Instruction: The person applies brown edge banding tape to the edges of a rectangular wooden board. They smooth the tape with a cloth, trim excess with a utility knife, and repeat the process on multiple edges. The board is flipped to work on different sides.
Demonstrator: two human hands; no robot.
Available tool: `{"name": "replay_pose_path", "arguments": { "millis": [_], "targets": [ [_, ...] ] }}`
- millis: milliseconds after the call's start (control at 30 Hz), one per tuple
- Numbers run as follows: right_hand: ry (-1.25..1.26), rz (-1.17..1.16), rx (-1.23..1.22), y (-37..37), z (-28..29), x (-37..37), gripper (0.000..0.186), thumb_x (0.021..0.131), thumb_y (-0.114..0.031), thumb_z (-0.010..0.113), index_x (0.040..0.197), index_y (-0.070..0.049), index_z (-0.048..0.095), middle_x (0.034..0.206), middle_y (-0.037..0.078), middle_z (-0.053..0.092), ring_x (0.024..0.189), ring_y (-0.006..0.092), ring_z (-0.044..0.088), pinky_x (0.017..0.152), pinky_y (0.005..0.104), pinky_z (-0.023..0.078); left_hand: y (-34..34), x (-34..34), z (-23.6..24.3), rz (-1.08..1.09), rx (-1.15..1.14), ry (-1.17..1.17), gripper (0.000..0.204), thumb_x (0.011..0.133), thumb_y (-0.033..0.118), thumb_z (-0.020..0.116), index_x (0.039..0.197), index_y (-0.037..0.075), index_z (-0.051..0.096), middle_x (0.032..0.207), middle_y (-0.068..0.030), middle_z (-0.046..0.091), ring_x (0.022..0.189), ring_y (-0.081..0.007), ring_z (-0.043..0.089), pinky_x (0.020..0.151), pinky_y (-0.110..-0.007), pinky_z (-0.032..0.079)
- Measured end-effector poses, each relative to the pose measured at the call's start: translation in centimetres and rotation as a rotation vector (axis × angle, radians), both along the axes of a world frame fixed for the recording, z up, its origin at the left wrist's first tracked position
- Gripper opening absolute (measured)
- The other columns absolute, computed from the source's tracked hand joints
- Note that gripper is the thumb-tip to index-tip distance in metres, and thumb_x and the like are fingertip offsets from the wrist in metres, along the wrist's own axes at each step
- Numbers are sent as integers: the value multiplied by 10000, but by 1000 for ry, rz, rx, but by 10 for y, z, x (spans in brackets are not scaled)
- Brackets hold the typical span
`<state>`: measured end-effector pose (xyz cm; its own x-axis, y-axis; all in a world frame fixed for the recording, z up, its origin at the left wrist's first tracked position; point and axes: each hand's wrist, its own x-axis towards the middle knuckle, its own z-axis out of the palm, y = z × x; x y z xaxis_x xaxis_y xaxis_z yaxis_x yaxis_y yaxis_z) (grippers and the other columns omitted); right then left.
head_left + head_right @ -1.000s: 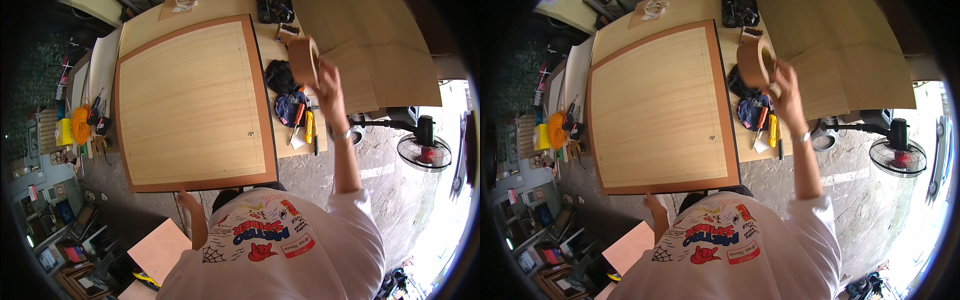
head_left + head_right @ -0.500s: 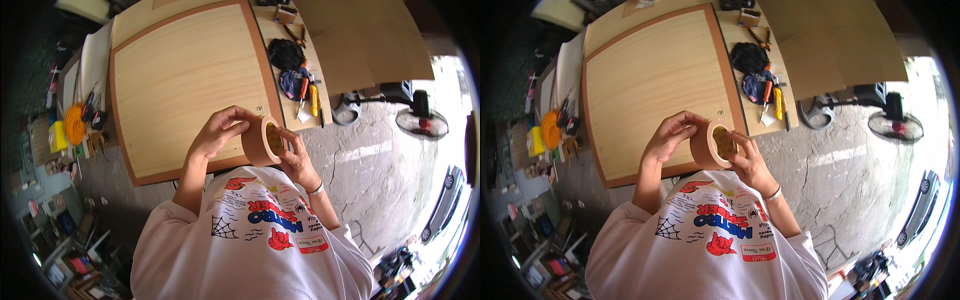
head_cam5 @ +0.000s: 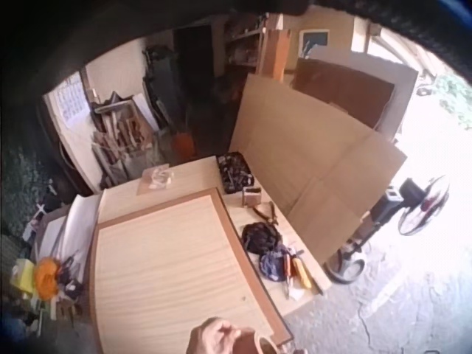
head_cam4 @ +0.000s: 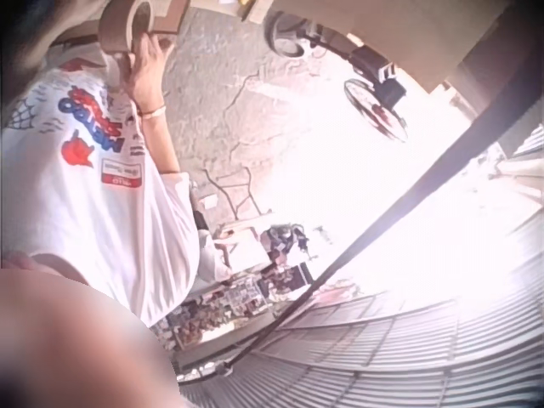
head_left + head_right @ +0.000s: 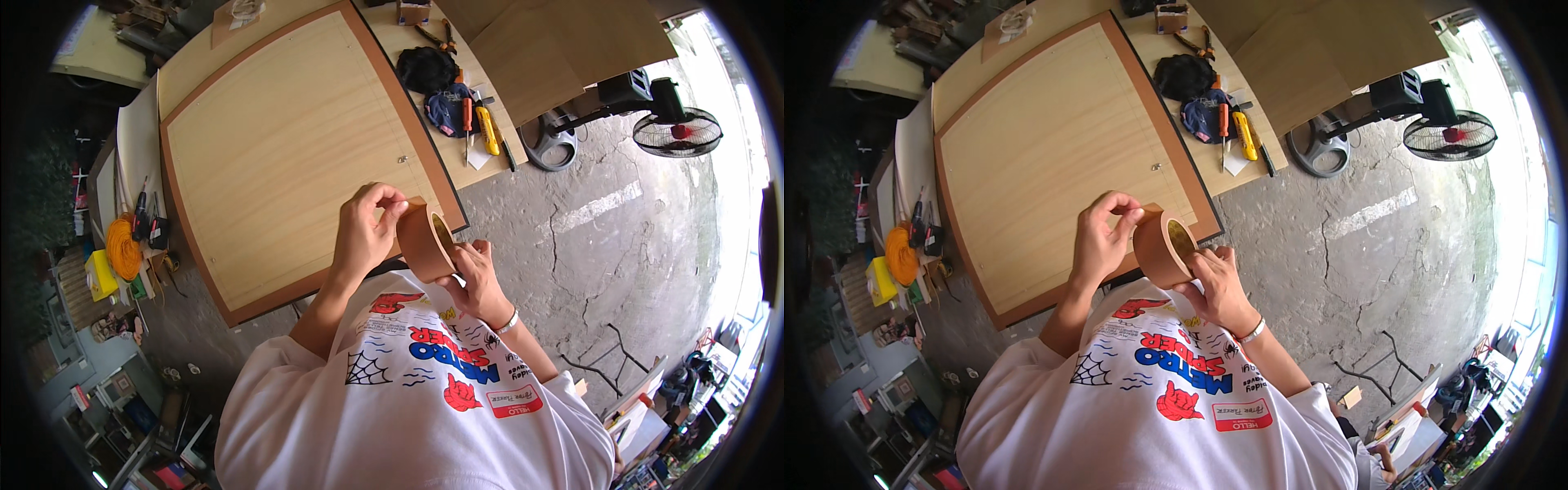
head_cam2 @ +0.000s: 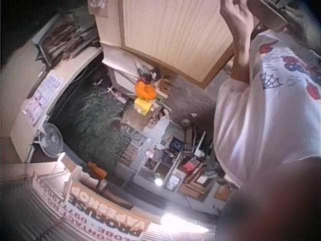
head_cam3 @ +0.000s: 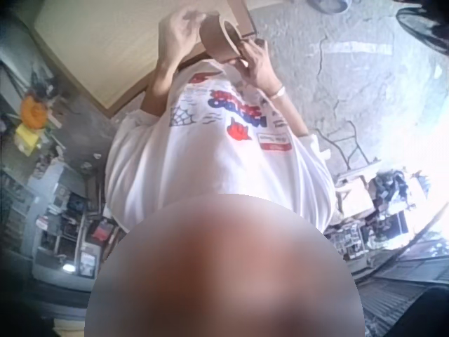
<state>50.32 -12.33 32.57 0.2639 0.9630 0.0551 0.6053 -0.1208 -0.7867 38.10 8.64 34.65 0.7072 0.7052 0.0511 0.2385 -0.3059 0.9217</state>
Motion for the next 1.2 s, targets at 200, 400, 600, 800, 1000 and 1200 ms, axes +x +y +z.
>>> {"name": "replay_pose_path", "arguments": {
  "millis": [200,400,600,800,1000,1200],
  "targets": [
    [560,-413,-378,-7,-17,37,421,979,-370,694,799,6,635,701,93,605,662,254,603,659,391,480,-56,22,51,-38,261,-61,106,956,71,714,946,-20,661,868,-115,683,800,-219,659,778,-336,531],
    [388,71,8,-93,-16,49,517,976,-422,678,1275,-7,599,1175,175,621,1085,374,566,986,465,409,-42,32,79,108,174,-47,164,971,149,707,934,-8,678,855,-80,716,805,-169,662,794,-322,535],
    [206,-184,6,-109,-56,39,397,944,-372,724,1025,6,632,999,143,649,922,346,540,929,476,395,-115,40,89,-67,276,-128,85,971,95,667,938,19,647,899,-140,610,867,-315,619,808,-406,510],
    [541,-236,-186,-67,-86,39,502,932,-469,753,841,23,703,525,48,537,493,93,500,448,287,376,-124,36,94,-8,434,-162,75,954,73,692,923,24,643,890,-115,626,866,-296,616,803,-399,508],
    [293,280,122,-113,-41,46,546,905,-449,748,1163,25,661,1080,154,677,1094,340,575,1035,475,361,-53,-8,144,345,271,-159,96,984,85,675,958,-7,675,861,-62,692,814,-127,640,743,-288,532],
    [-8,-133,213,-76,-81,38,516,877,-545,741,945,-36,687,756,100,579,795,299,546,851,416,390,-138,16,177,-65,601,-198,102,889,-42,730,915,21,654,865,-110,655,794,-268,633,709,-370,513]
  ]
}}
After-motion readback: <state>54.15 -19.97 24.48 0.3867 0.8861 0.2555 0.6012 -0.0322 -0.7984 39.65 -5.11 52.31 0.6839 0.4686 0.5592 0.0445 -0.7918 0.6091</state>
